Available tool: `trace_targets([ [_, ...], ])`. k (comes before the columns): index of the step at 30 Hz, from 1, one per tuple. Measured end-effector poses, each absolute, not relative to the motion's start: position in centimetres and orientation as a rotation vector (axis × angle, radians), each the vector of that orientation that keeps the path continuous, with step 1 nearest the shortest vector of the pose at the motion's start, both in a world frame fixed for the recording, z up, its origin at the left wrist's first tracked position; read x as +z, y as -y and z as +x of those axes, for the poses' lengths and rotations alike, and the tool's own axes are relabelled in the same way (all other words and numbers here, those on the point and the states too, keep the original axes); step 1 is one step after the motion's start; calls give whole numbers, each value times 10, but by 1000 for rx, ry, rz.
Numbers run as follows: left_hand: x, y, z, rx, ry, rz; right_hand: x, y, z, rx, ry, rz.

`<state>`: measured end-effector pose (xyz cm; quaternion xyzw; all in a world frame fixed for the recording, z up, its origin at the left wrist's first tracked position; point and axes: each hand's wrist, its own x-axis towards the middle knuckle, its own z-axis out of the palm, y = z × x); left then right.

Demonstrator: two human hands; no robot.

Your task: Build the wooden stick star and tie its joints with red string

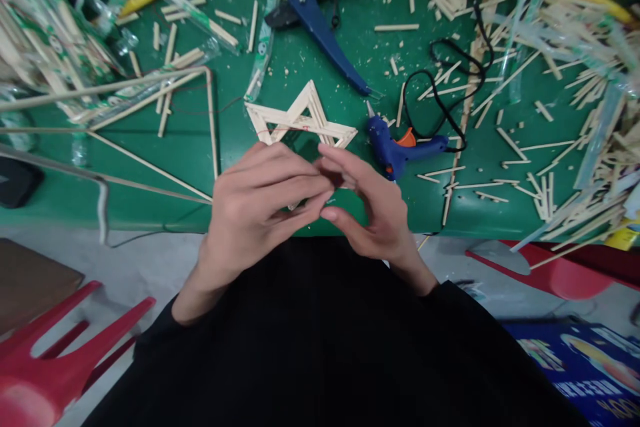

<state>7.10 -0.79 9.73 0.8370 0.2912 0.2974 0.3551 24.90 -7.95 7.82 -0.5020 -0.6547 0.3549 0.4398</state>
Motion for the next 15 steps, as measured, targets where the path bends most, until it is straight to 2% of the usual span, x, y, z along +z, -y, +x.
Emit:
trace_targets([
  [4,98,6,71,820,-779,2174,77,79,243,884,1416,-1301],
  [9,98,-1,72,735,-905,2202,78,73,241,787,1437,-1490],
  [15,93,-13,63,642,-934,2341,69,79,238,512,1543,-1651],
])
